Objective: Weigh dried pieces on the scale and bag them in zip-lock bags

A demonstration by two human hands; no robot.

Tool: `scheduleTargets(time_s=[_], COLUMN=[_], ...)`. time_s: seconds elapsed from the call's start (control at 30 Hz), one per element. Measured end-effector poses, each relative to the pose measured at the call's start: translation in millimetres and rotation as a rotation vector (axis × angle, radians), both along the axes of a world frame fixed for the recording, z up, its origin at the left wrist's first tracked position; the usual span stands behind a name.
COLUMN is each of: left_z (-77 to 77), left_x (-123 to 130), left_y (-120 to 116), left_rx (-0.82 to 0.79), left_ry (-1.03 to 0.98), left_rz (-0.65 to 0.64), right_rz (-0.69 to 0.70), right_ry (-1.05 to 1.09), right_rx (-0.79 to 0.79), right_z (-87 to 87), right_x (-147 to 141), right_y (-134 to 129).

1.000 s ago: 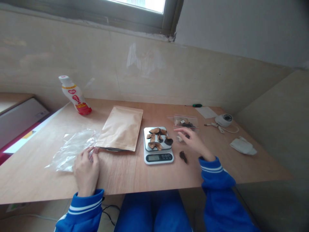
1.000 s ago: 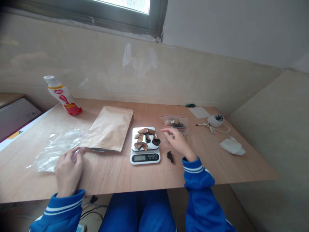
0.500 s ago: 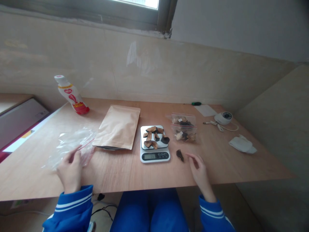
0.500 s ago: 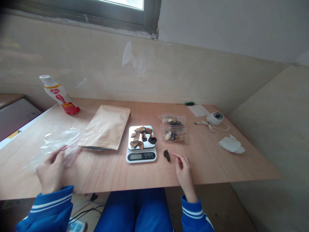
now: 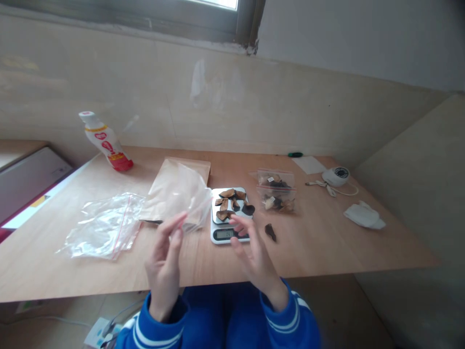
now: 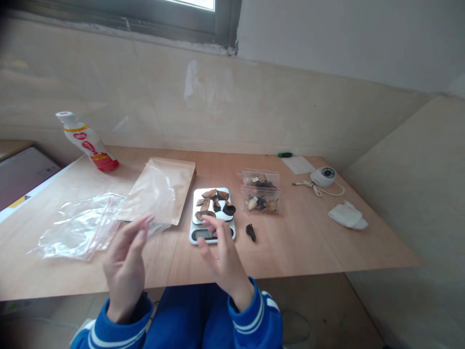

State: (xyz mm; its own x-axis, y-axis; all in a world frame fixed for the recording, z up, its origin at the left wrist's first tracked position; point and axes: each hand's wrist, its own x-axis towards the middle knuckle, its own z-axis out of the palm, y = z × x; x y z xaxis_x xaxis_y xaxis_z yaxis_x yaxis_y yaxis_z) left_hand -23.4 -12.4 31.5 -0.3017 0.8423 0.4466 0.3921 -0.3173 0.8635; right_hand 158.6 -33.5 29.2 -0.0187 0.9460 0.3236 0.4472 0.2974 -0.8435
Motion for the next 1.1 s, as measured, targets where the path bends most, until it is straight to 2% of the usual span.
scheduleTargets(time_s=[0.1, 0.17, 0.27, 0.37, 0.47, 0.57, 0.63, 0.73, 0.83, 0.97, 1.03, 1.1], left_z=[-0.4, -4.0, -11.9, -18.8, -25.0, -34.1, -42.5, -56.9, -69.9, -80.3, -82.3, -83.1], left_x=[19.2, 20.1, 11.0, 1.7, -1.0, -1.6, -4.5, -13.5, -22.8, -25.8, -24.4, -23.4], left_y=[-15.4, -19.5, -19.4, -16.0, -12.8, -10.9, -9.0, -2.2, 7.2, 13.7, 13.9, 13.7], left_rx=[-0.027, -0.015, -0.013, -0.026, 0.044, 0.107, 0.124, 0.205, 0.314, 0.339, 0.322, 0.329], left_ry=[-0.045, -0.055, -0.023, 0.057, 0.097, 0.14, 0.139, 0.083, 0.065, 0.034, 0.027, 0.035], left_rz=[-0.264, -0.342, -0.363, -0.389, -0.392, -0.331, -0.236, 0.011, 0.248, 0.418, 0.424, 0.391], right_rz=[0.07, 0.047, 0.023, 0.057, 0.1, 0.102, 0.067, -0.023, -0.113, -0.173, -0.153, -0.061], right_ry=[0.067, 0.102, 0.145, 0.194, 0.206, 0.193, 0.198, 0.193, 0.062, -0.202, -0.325, -0.462], right_rx=[0.022, 0.024, -0.005, -0.058, -0.115, -0.152, -0.174, -0.168, -0.045, 0.118, 0.14, 0.112], right_z=[7.3, 6.6, 3.0, 1.0, 0.7, -2.6, -8.3, -19.3, -23.8, -9.9, 1.3, 10.4], right_x=[-28.5, -37.7, -40.5, -38.8, -38.7, -39.0, -36.8, -26.2, -6.5, 20.0, 25.4, 24.6], right_y=[4.4, 6.4, 7.1, 6.1, 5.4, 6.4, 8.0, 12.1, 21.2, 49.0, 69.9, 92.6])
